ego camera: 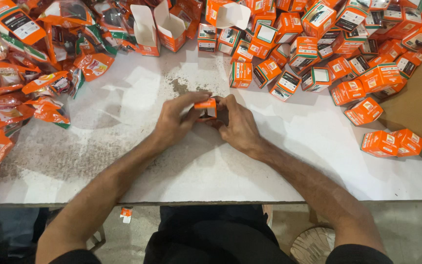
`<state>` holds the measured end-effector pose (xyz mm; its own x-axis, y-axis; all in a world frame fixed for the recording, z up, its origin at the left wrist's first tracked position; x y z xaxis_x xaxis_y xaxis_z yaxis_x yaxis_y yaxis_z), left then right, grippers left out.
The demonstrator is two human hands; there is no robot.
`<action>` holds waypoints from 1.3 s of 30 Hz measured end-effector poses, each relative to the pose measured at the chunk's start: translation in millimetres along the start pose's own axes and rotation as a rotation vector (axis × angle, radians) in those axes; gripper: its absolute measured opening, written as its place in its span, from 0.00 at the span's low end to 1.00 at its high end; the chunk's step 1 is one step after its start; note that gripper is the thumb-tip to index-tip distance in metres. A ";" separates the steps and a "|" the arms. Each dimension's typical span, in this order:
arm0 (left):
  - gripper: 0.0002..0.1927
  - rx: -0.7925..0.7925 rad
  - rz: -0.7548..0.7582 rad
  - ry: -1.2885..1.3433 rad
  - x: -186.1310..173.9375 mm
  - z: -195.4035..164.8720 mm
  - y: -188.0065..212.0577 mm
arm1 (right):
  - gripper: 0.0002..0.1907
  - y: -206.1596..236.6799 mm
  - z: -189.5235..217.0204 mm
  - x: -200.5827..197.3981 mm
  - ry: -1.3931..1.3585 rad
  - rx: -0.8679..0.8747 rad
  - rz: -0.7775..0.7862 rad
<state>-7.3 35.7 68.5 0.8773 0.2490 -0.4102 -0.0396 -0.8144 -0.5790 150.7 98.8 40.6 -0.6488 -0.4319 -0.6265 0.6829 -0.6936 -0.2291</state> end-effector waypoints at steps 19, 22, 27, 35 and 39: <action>0.16 0.213 0.202 -0.334 5.4 -27.7 15.0 | 0.18 0.8 24.0 -7.0 0.054 -0.136 -0.030; 0.19 0.232 0.225 -0.455 8.3 -27.7 21.7 | 0.14 3.4 21.1 -1.0 0.158 -0.181 0.023; 0.27 0.264 0.038 -0.408 -12.7 -7.7 19.9 | 0.12 -9.4 36.4 -44.7 -0.112 -0.405 -0.203; 0.14 -0.035 -0.124 -0.947 -83.0 67.7 -50.9 | 0.54 -12.6 39.0 -72.7 0.431 -0.390 -0.455; 0.15 0.089 -0.057 -0.754 -32.1 31.3 -16.2 | 0.49 -2.0 25.5 -16.8 0.061 -0.346 -0.142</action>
<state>-49.8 57.3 69.1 0.3157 0.6066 -0.7297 -0.0704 -0.7519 -0.6555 151.7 92.8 70.5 -0.7310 -0.3029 -0.6115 0.6674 -0.5041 -0.5481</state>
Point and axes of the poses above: each hand's wrist, its own y-axis away from the middle knuckle, its own x-axis out of the palm, z = x × y, the point moved 7 cm from there along -y, towards the middle knuckle, and after that the axes turned 3 degrees about x, right-handed, at the moved point
